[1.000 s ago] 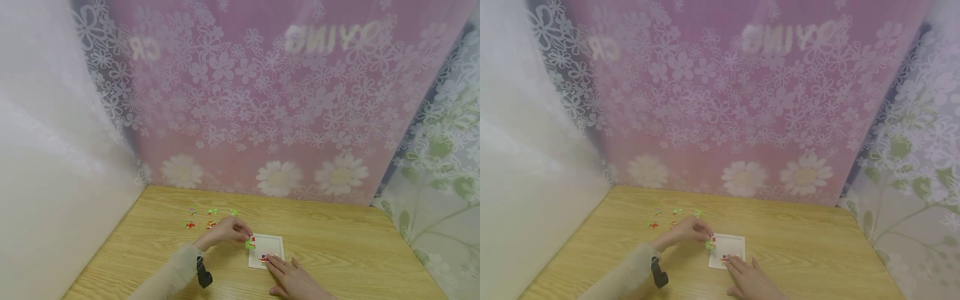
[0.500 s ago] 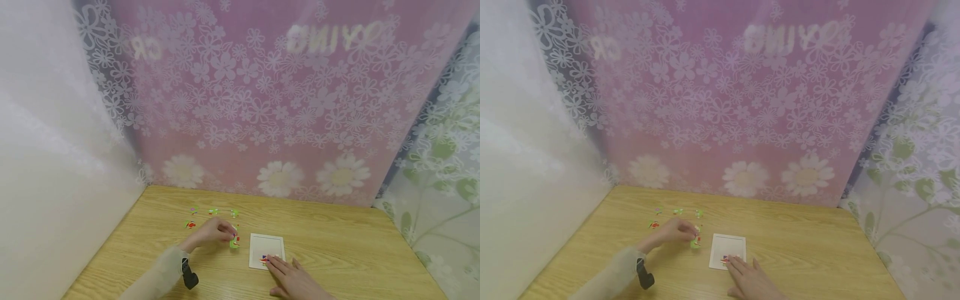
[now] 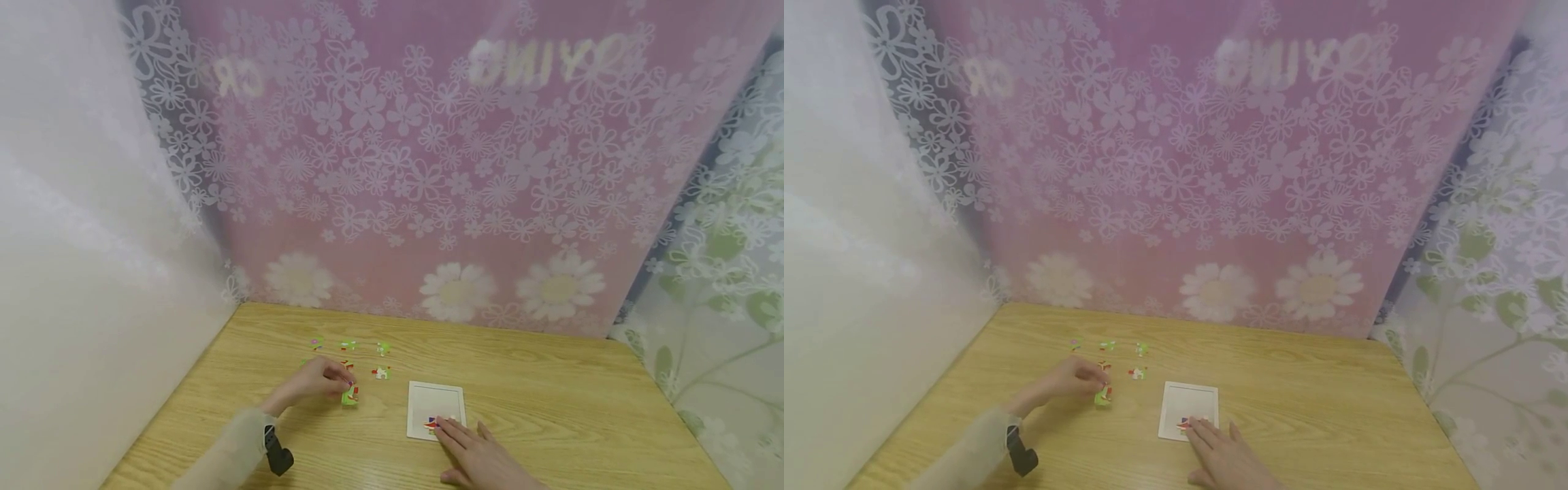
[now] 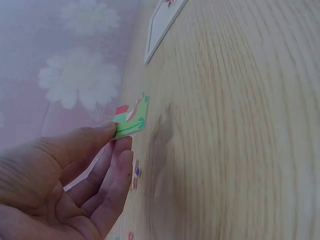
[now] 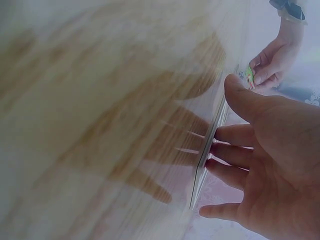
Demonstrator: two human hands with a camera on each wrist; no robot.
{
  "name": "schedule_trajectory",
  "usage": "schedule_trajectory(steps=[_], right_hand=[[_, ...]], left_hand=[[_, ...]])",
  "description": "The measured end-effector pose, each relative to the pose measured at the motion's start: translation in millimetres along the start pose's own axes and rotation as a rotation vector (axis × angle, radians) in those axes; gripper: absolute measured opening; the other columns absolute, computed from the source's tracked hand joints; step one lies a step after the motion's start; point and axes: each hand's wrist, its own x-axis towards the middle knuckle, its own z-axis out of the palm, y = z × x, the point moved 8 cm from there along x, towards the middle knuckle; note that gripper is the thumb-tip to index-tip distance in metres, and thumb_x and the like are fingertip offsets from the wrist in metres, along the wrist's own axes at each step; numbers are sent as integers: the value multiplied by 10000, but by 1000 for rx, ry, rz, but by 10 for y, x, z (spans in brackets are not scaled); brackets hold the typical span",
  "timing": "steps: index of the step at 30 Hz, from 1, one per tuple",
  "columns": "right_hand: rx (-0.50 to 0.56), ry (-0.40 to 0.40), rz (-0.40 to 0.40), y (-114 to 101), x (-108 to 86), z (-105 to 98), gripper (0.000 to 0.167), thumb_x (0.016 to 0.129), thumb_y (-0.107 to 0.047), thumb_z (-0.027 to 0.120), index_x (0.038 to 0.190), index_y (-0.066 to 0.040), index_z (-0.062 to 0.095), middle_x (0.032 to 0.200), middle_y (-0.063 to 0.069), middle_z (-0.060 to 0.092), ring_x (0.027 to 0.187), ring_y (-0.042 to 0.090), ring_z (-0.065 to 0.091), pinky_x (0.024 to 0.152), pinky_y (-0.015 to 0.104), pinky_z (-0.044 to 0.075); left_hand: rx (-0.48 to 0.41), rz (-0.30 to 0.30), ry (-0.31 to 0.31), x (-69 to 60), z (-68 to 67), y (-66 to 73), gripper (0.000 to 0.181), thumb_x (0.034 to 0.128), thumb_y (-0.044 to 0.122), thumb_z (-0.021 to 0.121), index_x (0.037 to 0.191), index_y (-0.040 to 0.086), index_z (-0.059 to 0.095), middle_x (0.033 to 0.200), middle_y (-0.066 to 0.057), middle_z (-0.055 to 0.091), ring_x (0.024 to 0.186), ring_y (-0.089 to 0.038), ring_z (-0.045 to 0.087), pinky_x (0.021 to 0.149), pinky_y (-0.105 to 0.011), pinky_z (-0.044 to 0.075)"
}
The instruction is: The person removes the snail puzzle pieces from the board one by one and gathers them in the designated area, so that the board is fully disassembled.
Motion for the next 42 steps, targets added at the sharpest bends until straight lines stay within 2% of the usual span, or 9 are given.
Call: schedule_trajectory(steps=[5, 11, 18, 23, 32, 36, 42], right_hand=[[-12, 3, -2, 2, -1, 5, 735, 1002, -570, 513, 1449, 14, 527, 1487, 165, 525, 1336, 311, 537, 875, 673, 508], [-12, 9, -3, 0, 2, -3, 729, 1002, -568, 519, 1445, 12, 534, 1483, 163, 530, 1330, 315, 542, 870, 671, 511], [9, 1, -5, 7, 4, 15, 736, 1007, -570, 503, 1445, 22, 527, 1490, 174, 518, 1335, 329, 533, 875, 679, 505], [19, 13, -9, 15, 1, 16, 734, 1006, -564, 508, 1439, 28, 530, 1489, 183, 516, 1331, 342, 531, 871, 687, 501], [28, -4, -5, 22, 7, 22, 735, 1005, -564, 511, 1453, 19, 520, 1498, 183, 507, 1343, 335, 523, 874, 691, 497], [28, -6, -4, 26, 8, 27, 732, 1006, -564, 510, 1455, 14, 520, 1499, 177, 508, 1341, 332, 526, 873, 690, 499], [3, -3, -2, 42, 3, 45, 734, 1004, -579, 500, 1465, -8, 516, 1505, 151, 509, 1345, 307, 526, 875, 674, 506]], left_hand=[[6, -17, 3, -124, -133, -41, 221, 966, 91, 684, 1129, -52, 732, 1016, -155, 758, 792, -206, 681, 703, -366, 601], [0, -41, 5, -275, -296, -127, 240, 973, 89, 676, 1143, -76, 715, 1018, -151, 746, 845, -199, 669, 741, -367, 601], [32, -96, 60, -454, -532, -271, 243, 959, 108, 702, 1132, -61, 724, 993, -124, 756, 829, -158, 670, 708, -324, 596], [51, -119, 95, -535, -648, -340, 240, 945, 104, 720, 1110, -69, 724, 973, -118, 755, 811, -146, 655, 686, -301, 576], [97, -127, 113, -620, -719, -462, 167, 926, 69, 729, 1036, -56, 737, 940, -116, 757, 810, -159, 670, 668, -287, 575], [138, -125, 124, -626, -725, -445, 145, 925, 66, 727, 1027, -34, 753, 945, -110, 756, 819, -154, 652, 663, -268, 558], [150, -129, 149, -630, -712, -392, 162, 908, 74, 756, 1023, -39, 756, 951, -115, 758, 831, -149, 674, 692, -276, 578]])
